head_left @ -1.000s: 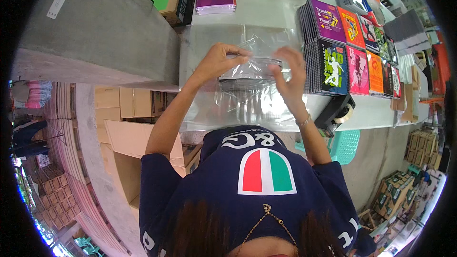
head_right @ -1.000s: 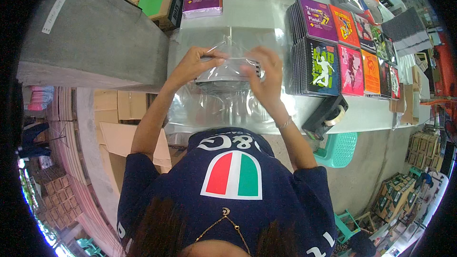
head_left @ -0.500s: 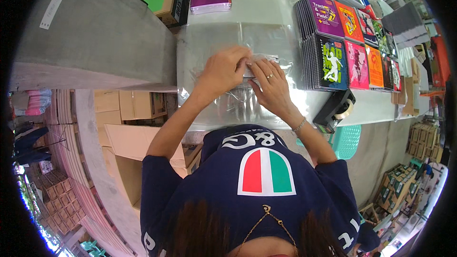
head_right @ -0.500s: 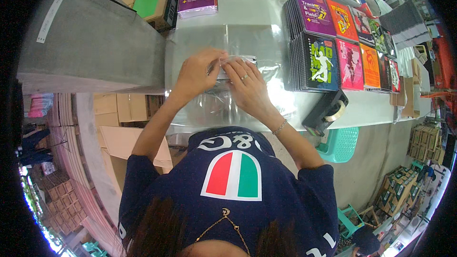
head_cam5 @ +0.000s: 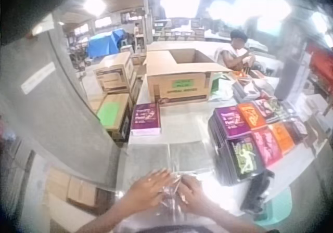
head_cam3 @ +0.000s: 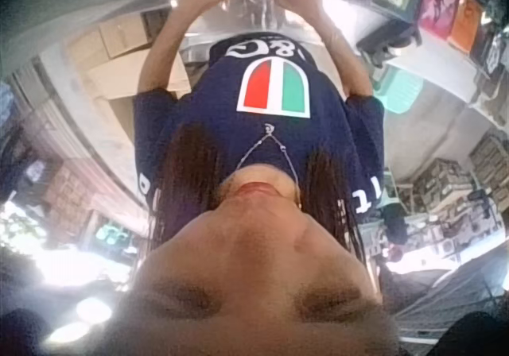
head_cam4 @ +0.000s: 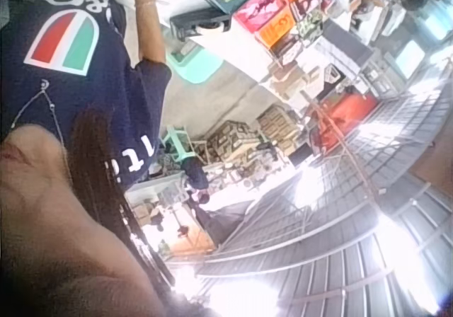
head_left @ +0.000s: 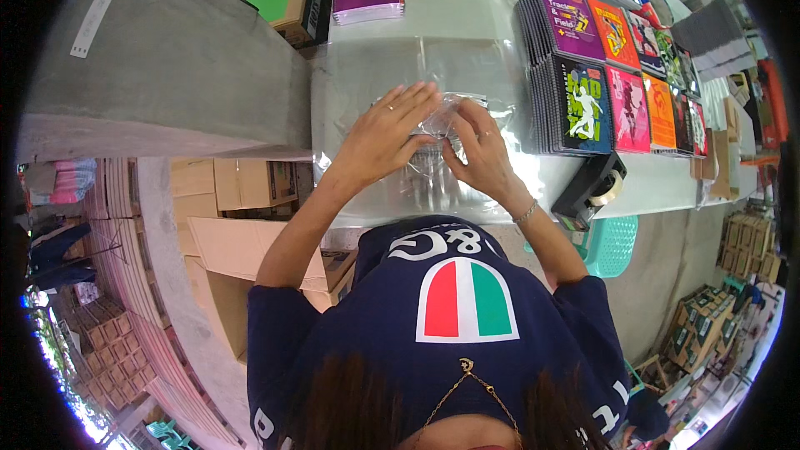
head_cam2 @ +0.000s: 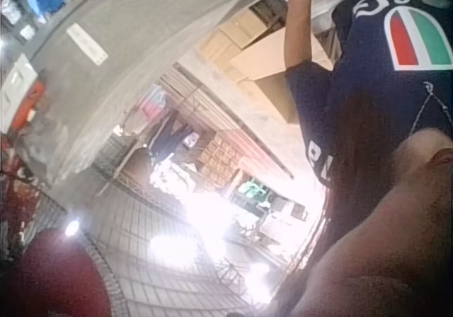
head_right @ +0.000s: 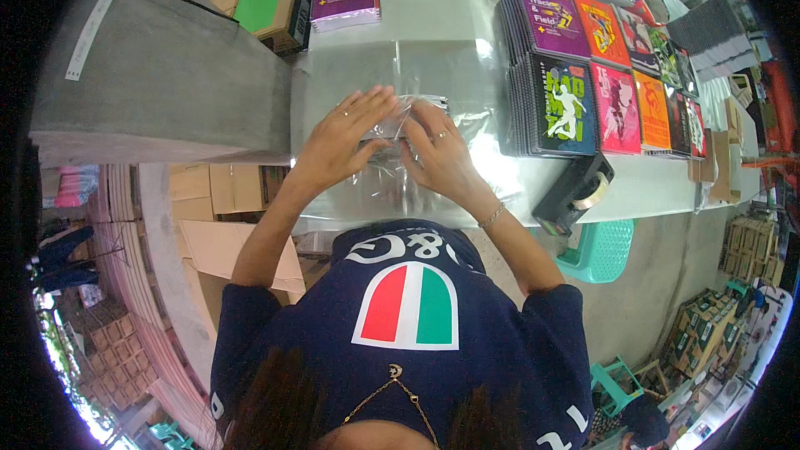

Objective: The person sorts through stacks of notebooks with various sports-themed covers, gathers them into a single stack, and places the stack into a plastic bag.

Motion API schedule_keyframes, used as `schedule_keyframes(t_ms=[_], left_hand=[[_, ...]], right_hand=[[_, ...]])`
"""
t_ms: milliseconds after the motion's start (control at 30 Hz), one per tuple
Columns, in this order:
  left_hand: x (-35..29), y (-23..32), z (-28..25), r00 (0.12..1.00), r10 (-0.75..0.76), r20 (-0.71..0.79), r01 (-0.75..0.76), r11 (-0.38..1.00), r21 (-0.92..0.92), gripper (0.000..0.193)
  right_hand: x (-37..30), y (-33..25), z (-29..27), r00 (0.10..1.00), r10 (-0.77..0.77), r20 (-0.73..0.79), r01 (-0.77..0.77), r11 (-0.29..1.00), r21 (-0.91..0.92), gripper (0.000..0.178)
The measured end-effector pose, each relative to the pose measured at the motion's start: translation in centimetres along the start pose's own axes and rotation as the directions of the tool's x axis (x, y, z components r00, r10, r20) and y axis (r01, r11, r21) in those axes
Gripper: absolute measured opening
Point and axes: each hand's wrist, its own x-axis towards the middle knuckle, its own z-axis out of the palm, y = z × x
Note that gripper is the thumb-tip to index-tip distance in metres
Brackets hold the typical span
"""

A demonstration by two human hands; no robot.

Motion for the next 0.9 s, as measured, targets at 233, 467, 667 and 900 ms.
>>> schedule_keyframes(t_ms=[233,467,667,900], left_hand=[[-0.2,0.3,0.9,0.997,0.031,-0.076,-0.026,0.998,0.065,0.05],[-0.7,0.3,1.5,0.988,0.064,-0.137,-0.051,0.994,0.101,0.046],[-0.9,0.0,2.2,0.962,0.111,-0.251,-0.088,0.991,0.101,0.04],[-0.8,-0.2,1.8,0.955,0.189,-0.23,-0.16,0.978,0.136,0.04]], right_hand=[[-0.5,1.2,0.3,0.985,-0.025,-0.17,0.04,0.995,0.087,0.057],[1.6,1.3,-2.5,0.984,0.113,0.139,-0.139,0.97,0.198,0.063],[0.9,0.9,-1.7,0.998,0.061,0.019,-0.063,0.987,0.151,0.033],[-1.2,0.4,1.6,0.947,-0.052,-0.317,0.04,0.998,-0.042,0.036]])
